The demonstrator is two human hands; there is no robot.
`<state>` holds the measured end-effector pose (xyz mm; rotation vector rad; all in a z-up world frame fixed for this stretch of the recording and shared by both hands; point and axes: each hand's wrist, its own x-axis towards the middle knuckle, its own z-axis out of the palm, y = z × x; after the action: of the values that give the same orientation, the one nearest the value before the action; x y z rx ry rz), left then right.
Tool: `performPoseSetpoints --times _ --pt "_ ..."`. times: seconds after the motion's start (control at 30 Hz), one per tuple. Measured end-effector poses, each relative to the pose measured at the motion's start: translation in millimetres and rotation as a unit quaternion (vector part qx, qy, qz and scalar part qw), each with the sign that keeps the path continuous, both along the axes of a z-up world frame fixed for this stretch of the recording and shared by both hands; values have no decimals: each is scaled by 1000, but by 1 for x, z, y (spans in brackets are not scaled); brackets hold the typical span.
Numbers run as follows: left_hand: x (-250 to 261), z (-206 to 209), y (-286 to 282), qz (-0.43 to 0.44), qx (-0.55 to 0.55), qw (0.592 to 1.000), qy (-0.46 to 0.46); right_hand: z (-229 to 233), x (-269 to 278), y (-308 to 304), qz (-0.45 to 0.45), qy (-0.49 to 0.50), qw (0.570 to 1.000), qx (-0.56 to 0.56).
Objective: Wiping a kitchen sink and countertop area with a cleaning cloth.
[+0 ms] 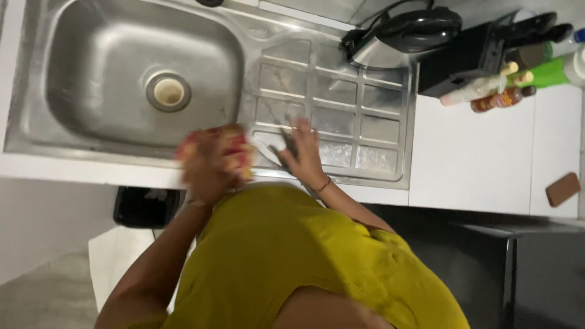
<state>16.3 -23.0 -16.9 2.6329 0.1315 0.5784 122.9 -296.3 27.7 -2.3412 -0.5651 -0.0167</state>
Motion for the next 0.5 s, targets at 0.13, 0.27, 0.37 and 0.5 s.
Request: performPoseSetpoints --times 0.13,0.27,0.37,0.5 --pt "40 -20 -76 -161 -154 972 -76 5 -4 25 248 -121 959 -60" --pt "61 31 -41 -182 -278 943 -9 -5 11 41 291 -57 945 -141" --pt "25 -8 27 -13 -55 998 -12 -6 26 45 335 -49 908 -247" --pt "-29 12 81 112 -73 991 -9 -67 150 51 333 -55 904 -263"
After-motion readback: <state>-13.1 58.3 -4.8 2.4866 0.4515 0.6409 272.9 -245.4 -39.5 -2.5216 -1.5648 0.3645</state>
